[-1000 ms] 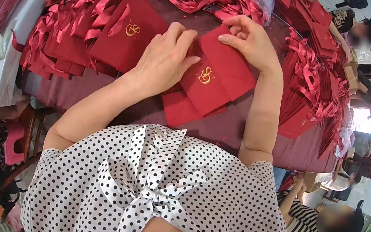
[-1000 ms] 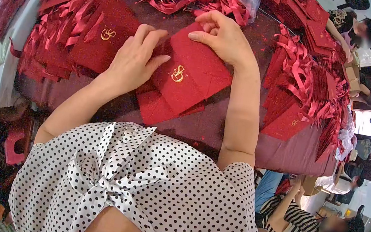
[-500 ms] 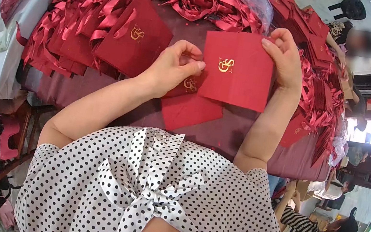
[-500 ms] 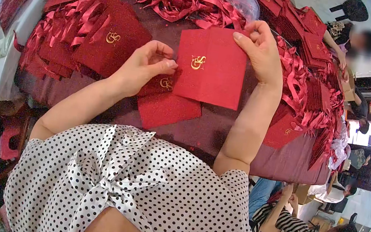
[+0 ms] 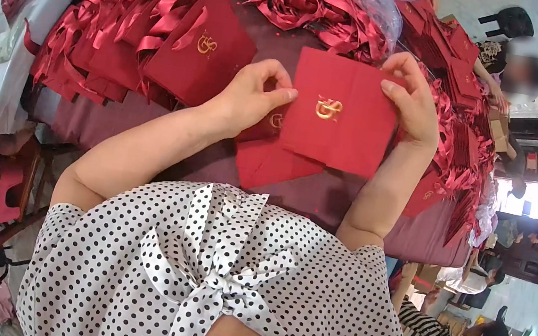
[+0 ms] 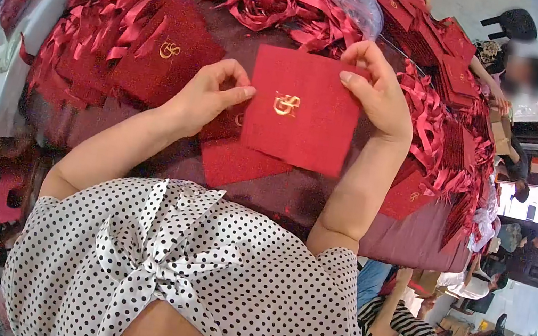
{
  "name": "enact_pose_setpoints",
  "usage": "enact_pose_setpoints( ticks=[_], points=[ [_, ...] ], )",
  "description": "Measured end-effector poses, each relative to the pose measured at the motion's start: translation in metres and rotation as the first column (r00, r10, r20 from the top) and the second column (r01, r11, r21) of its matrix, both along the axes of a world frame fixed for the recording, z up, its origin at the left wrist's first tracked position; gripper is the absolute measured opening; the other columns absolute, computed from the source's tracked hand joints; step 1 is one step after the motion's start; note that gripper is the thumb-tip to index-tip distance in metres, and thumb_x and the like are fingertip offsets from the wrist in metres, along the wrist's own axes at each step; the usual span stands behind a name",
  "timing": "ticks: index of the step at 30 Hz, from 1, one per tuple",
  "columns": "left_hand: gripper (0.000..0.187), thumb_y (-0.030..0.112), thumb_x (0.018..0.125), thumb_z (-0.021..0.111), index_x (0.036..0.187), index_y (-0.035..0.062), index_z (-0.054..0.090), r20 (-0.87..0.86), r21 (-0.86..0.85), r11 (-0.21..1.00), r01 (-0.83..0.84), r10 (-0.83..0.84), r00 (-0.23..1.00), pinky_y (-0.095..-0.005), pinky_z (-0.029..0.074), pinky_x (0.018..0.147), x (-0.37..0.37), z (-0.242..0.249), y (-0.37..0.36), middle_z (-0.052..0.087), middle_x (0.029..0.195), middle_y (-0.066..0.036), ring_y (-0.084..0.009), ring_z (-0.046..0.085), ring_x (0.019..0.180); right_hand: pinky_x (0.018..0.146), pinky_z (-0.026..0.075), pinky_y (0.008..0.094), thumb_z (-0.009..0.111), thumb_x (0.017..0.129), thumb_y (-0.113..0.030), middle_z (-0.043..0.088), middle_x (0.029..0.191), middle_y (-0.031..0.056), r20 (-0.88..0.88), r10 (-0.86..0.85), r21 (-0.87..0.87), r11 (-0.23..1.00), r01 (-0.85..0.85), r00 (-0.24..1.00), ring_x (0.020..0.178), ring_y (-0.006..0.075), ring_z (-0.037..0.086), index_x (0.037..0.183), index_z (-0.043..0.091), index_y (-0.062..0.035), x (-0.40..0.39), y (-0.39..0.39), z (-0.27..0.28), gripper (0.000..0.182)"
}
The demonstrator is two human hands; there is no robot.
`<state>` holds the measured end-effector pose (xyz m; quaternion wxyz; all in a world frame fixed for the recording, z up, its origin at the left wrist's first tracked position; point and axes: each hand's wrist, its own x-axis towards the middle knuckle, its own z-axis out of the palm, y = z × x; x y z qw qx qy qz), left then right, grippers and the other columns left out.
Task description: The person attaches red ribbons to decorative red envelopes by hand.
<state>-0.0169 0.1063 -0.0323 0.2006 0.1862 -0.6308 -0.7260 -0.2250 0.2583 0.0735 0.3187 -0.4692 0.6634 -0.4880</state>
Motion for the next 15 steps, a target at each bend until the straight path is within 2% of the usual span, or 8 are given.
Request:
enact_pose_setpoints(
  ticks=[2, 6, 7, 8, 9, 12, 14, 15],
  points=[
    [0.013, 0.010, 0.089, 0.063, 0.089, 0.0044, 0.051, -0.035, 0.094, 0.980, 0.178, -0.175, 0.984, -0.0218, 0.040, 0.070, 0.002, 0.003, -0.002, 0.052, 0.081, 0.001, -0.0068, 0.047, 0.078, 0.068, 0.037, 0.0182, 0.062, 0.079, -0.005, 0.050, 0.087, -0.0037, -0.043, 0.039, 0.067, 0.997, -0.036, 0.998, 0.078, 0.0025, 0.045, 0.101, 0.051, -0.0058, -0.008, 0.004, 0.000, 0.024],
    [0.012, 0.011, 0.091, 0.060, 0.086, 0.0038, 0.051, 0.013, 0.058, 0.991, 0.117, -0.118, 0.993, -0.0232, 0.040, 0.066, -0.001, -0.003, -0.003, 0.051, 0.078, 0.002, -0.0062, 0.046, 0.076, 0.061, 0.038, 0.0209, 0.068, 0.080, -0.014, 0.054, 0.069, -0.0036, -0.167, 0.146, 0.312, 0.946, -0.088, 0.975, 0.067, 0.0030, 0.048, 0.090, 0.054, -0.0056, -0.005, 0.003, 0.002, 0.019],
    [0.012, 0.011, 0.091, 0.059, 0.087, 0.0030, 0.051, 0.064, -0.153, 0.983, 0.098, -0.089, 0.994, -0.0250, 0.040, 0.066, 0.000, -0.001, -0.007, 0.053, 0.078, -0.001, -0.0100, 0.049, 0.074, 0.065, 0.042, 0.0230, 0.070, 0.080, -0.018, 0.060, 0.072, -0.0001, -0.261, 0.156, 0.317, 0.946, -0.068, 0.953, 0.071, 0.0049, 0.053, 0.085, 0.059, -0.0030, -0.005, -0.001, 0.000, 0.020],
    [0.012, 0.011, 0.091, 0.058, 0.088, 0.0022, 0.050, 0.107, -0.358, 0.930, 0.085, -0.050, 0.993, -0.0268, 0.041, 0.065, 0.001, 0.002, -0.010, 0.055, 0.078, -0.004, -0.0138, 0.052, 0.073, 0.067, 0.044, 0.0239, 0.070, 0.081, -0.019, 0.061, 0.073, 0.0009, -0.366, 0.105, 0.276, 0.961, -0.001, 0.925, 0.072, 0.0061, 0.055, 0.085, 0.061, -0.0022, -0.003, -0.007, -0.003, 0.020],
    [0.012, 0.011, 0.091, 0.058, 0.088, 0.0022, 0.050, 0.103, -0.358, 0.930, 0.080, -0.045, 0.994, -0.0268, 0.041, 0.065, 0.003, 0.008, -0.011, 0.055, 0.078, -0.004, -0.0138, 0.052, 0.073, 0.069, 0.046, 0.0248, 0.069, 0.082, -0.021, 0.063, 0.074, 0.0018, -0.464, 0.051, 0.227, 0.972, 0.063, 0.884, 0.073, 0.0074, 0.056, 0.085, 0.063, -0.0014, -0.002, -0.013, -0.008, 0.020],
    [0.011, 0.010, 0.090, 0.057, 0.091, 0.0011, 0.050, 0.179, -0.560, 0.815, 0.148, -0.055, 0.982, -0.0339, 0.044, 0.069, 0.009, 0.017, -0.010, 0.056, 0.080, -0.013, -0.0273, 0.055, 0.076, 0.071, 0.047, 0.0262, 0.068, 0.084, -0.022, 0.067, 0.079, 0.0067, -0.500, -0.280, -0.013, 0.949, 0.316, 0.819, 0.075, 0.0102, 0.060, 0.090, 0.067, -0.0014, -0.007, -0.044, -0.031, 0.021],
    [0.010, 0.008, 0.088, 0.057, 0.091, 0.0012, 0.050, 0.032, -0.679, 0.731, 0.072, -0.068, 0.997, -0.0408, 0.044, 0.073, 0.009, 0.009, -0.007, 0.056, 0.084, -0.019, -0.0361, 0.054, 0.082, 0.074, 0.049, 0.0337, 0.071, 0.079, -0.021, 0.067, 0.081, 0.0121, -0.684, -0.256, -0.100, 0.961, 0.259, 0.683, 0.076, 0.0221, 0.063, 0.092, 0.068, -0.0032, -0.001, -0.069, -0.042, 0.022],
    [0.009, 0.008, 0.088, 0.057, 0.091, 0.0008, 0.052, 0.033, -0.696, 0.714, 0.074, -0.071, 0.997, -0.0429, 0.044, 0.073, 0.007, 0.004, -0.006, 0.056, 0.083, -0.017, -0.0344, 0.054, 0.084, 0.076, 0.049, 0.0371, 0.073, 0.077, -0.020, 0.067, 0.083, 0.0132, -0.799, -0.200, -0.096, 0.973, 0.209, 0.567, 0.079, 0.0270, 0.062, 0.093, 0.068, -0.0041, 0.000, -0.081, -0.045, 0.024]
  ],
)
